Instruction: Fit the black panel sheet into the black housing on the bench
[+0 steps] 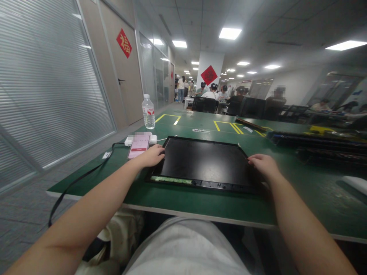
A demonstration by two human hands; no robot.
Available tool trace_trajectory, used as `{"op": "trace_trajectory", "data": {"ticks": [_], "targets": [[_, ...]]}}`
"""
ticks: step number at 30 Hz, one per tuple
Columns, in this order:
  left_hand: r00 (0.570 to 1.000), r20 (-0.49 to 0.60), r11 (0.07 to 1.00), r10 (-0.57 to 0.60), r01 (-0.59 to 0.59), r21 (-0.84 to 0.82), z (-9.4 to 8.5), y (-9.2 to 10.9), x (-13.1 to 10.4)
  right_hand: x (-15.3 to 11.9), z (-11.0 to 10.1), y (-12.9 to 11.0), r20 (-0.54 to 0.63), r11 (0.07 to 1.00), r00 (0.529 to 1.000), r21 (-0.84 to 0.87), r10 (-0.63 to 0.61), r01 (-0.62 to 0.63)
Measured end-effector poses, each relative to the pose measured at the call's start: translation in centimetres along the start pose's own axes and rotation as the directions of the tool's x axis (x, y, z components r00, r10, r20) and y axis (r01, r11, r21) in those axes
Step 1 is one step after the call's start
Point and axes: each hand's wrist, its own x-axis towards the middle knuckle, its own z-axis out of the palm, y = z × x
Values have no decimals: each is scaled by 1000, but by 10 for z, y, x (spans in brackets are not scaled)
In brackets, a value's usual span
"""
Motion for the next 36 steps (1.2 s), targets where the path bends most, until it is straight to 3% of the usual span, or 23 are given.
{"op": "trace_trajectory", "data": {"ticks": [4,12,19,28,36], "targets": [[999,41,999,-21,20,31,-1,1,2,2,0,2,-21,998,1000,-58,4,-5],[999,32,997,-18,16,79,1,0,4,7,5,8,56,991,998,-132,13,-6],[998,49,995,27,-31,91,-3,-2,3,17,12,20,138,997,990,-73,29,-19],[999,40,999,5,-7,47,-4,-2,1,15,12,18,150,996,987,-74,66,-55],[1000,17,1000,-9,9,-15,1,-4,2,15,13,22,186,997,980,35,64,-72]]}}
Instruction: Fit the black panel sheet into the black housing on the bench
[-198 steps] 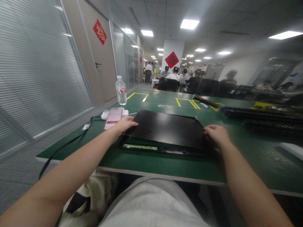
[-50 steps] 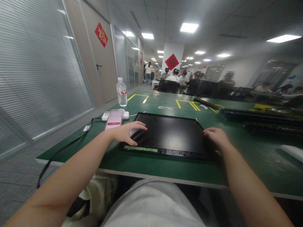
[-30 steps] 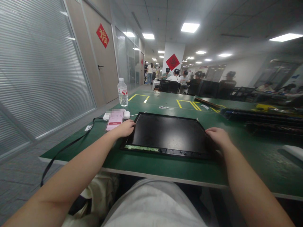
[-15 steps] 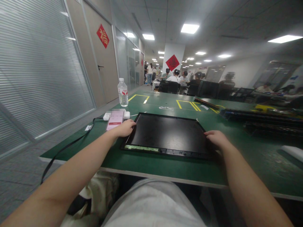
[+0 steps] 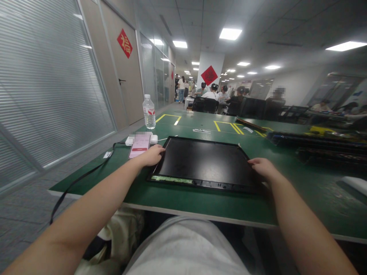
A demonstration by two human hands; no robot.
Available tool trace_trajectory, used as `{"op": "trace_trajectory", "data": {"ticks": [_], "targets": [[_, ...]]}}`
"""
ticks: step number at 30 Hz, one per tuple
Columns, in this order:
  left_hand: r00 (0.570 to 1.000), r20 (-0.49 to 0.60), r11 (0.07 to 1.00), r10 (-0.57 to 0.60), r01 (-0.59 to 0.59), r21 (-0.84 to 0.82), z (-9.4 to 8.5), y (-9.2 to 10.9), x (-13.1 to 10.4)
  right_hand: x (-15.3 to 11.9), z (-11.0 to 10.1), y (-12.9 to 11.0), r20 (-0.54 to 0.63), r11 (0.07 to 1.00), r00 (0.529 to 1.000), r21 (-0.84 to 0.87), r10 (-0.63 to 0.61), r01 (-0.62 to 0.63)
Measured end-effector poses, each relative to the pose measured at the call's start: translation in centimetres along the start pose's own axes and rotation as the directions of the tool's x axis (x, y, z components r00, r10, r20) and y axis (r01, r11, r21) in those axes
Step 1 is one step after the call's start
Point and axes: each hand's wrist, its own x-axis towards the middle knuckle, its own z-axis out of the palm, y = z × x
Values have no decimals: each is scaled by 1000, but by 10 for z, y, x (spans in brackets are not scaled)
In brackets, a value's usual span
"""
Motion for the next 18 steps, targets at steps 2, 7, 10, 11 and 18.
{"op": "trace_trajectory", "data": {"ticks": [2,7,10,11,18], "targets": [[1000,6,1000,-4,4,5,1,-1,1,-1,0,-1,6,1000,1000,22,10,-10],[1000,8,1000,-12,12,-13,-1,-1,0,-4,-1,-5,-11,1000,1000,4,23,-23],[1000,8,1000,-9,9,-16,-1,0,-1,-2,-1,-5,-37,1000,999,-1,-15,15],[1000,6,1000,-7,7,-18,0,1,-1,-2,-1,-4,-38,1000,999,1,-14,14],[998,-13,995,-62,61,-77,5,-1,-1,1,0,-1,-36,999,999,29,-17,18]]}}
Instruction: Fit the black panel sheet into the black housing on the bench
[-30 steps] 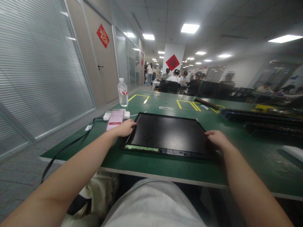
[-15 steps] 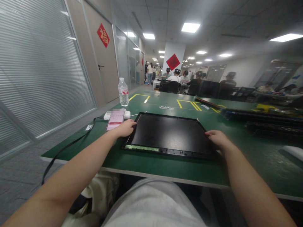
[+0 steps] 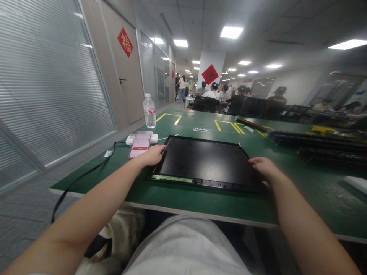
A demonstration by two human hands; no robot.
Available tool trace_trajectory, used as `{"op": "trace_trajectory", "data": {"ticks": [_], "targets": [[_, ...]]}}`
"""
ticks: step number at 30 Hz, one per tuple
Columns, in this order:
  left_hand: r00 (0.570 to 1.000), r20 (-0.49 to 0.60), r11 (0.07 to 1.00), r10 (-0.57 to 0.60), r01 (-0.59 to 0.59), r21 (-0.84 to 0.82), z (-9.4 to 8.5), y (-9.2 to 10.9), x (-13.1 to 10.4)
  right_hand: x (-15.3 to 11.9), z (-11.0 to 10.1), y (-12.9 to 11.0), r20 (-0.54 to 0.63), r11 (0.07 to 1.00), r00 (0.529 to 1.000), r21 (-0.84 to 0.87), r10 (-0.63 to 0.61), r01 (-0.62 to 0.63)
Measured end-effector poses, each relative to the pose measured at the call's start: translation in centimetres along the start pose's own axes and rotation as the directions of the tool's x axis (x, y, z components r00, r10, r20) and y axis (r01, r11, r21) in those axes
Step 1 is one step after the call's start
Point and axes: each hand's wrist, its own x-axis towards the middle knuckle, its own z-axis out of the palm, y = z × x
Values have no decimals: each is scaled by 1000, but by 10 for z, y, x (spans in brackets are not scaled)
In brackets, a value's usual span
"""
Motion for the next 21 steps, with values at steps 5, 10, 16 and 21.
{"op": "trace_trajectory", "data": {"ticks": [5,10,16,21], "targets": [[1000,19,995,5,-3,-96,-1,0,-1,-1,-2,-1,-6,1000,1000,-8,-17,17],[999,17,991,-34,36,-126,-1,0,-1,-5,-2,-3,5,1000,1000,8,13,-13],[994,25,964,-104,107,-244,-4,-1,-2,-3,1,-1,8,999,999,19,33,-33],[985,41,884,-168,169,-436,-4,4,-3,6,4,7,36,997,999,61,37,-39]]}}
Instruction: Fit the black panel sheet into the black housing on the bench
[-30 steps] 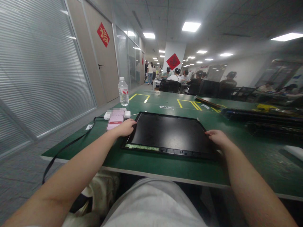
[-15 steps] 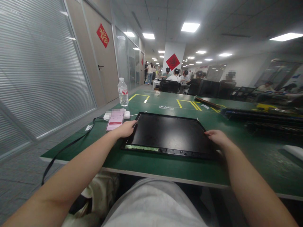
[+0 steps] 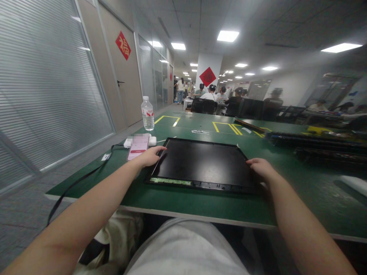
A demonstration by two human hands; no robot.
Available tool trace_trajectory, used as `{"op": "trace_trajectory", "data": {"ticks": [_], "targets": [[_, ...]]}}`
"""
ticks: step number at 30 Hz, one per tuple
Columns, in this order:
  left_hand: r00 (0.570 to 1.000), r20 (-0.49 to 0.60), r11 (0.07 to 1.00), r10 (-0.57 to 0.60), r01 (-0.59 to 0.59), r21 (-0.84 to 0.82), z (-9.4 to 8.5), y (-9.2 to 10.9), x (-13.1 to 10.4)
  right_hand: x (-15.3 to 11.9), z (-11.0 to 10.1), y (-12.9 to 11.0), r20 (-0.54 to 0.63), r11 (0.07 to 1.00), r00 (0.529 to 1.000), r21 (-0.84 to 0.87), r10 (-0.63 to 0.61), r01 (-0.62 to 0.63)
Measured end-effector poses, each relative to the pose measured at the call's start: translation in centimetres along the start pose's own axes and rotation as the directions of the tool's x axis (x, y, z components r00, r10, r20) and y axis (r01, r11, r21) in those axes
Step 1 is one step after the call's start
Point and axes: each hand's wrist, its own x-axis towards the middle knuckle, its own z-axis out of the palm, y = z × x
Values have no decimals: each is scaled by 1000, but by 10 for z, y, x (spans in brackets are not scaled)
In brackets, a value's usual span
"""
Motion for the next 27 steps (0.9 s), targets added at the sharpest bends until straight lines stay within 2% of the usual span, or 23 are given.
{"op": "trace_trajectory", "data": {"ticks": [5,12,17,23,27], "targets": [[997,63,952,-47,63,-298,1,2,1,3,1,2,-22,999,999,-39,-31,30],[998,20,818,-56,57,-573,-3,9,-2,-1,0,-2,-42,997,998,-64,-52,50],[992,23,760,-122,108,-641,-3,19,-5,-4,0,-4,-36,998,999,-67,-20,18],[981,-26,763,-193,133,-633,-2,20,-3,-3,1,-4,-36,996,999,-79,-37,34],[967,-11,689,-255,174,-704,-2,20,-1,-3,1,-6,-40,997,999,-69,-32,29]]}}
